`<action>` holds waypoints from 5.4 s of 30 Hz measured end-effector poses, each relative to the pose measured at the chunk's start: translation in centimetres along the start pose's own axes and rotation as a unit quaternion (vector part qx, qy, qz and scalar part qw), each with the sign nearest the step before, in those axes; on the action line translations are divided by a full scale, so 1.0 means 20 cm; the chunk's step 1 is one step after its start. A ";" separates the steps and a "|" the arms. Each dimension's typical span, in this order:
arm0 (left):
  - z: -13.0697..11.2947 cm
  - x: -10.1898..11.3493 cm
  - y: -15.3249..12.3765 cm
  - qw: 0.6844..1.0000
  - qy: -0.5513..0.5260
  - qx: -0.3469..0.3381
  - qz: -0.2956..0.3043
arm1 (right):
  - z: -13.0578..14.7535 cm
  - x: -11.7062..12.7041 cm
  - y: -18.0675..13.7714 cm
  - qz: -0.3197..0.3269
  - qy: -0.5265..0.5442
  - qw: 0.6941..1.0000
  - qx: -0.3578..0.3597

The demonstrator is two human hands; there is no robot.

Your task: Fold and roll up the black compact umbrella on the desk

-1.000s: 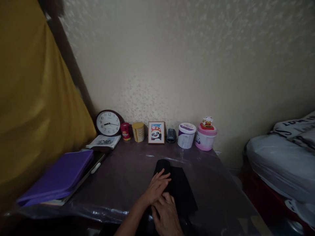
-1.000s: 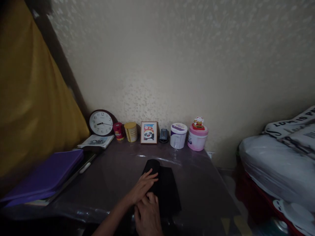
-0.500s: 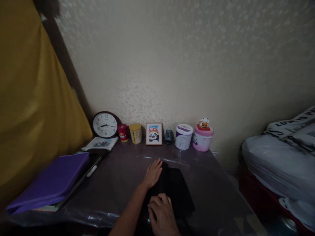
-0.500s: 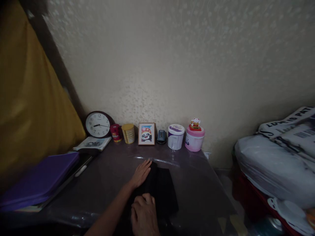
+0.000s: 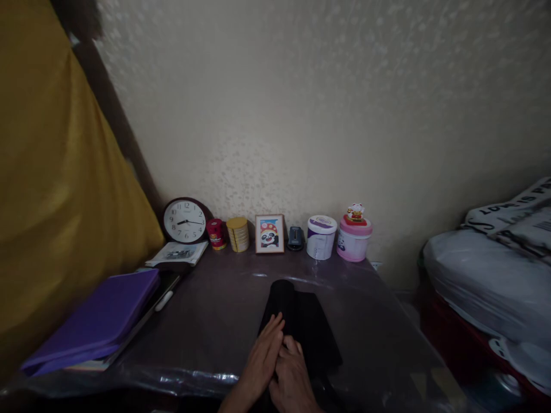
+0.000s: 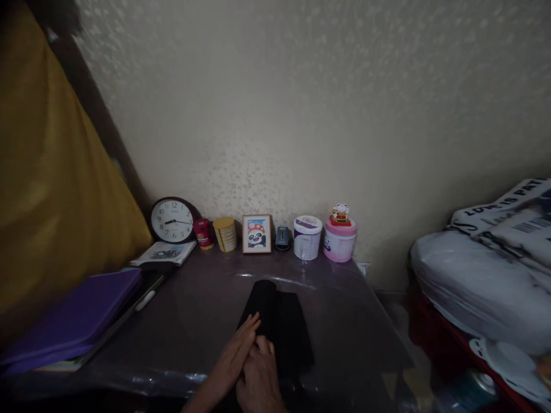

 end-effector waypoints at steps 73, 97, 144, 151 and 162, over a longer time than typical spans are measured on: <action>0.22 -0.16 -0.18 0.997 0.073 -0.002 -0.023 | -0.25 0.05 0.05 -0.100 0.087 0.986 -0.101; -0.12 0.10 0.00 0.997 0.001 -0.068 -0.048 | -0.01 0.02 -0.01 -0.068 -0.081 0.990 0.093; 0.14 -0.06 -0.12 0.991 -0.111 0.054 -0.043 | -0.04 0.13 0.03 -0.015 0.114 0.993 0.007; 0.09 -0.07 -0.16 0.996 0.061 -0.028 -0.054 | -0.51 0.39 -0.01 -0.164 0.174 0.962 -0.129; 0.06 -0.07 -0.17 0.995 0.063 -0.036 -0.062 | -0.89 0.36 -0.11 -0.208 0.205 0.927 -0.236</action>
Point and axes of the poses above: each hand's wrist, its own y-axis towards the middle knuckle, its own x-axis out of the back of the hand, z = x × y, the point moved 10 cm from there along y, towards the middle knuckle, and after that the axes turned 5 degrees about -z, right-handed, at the moved point
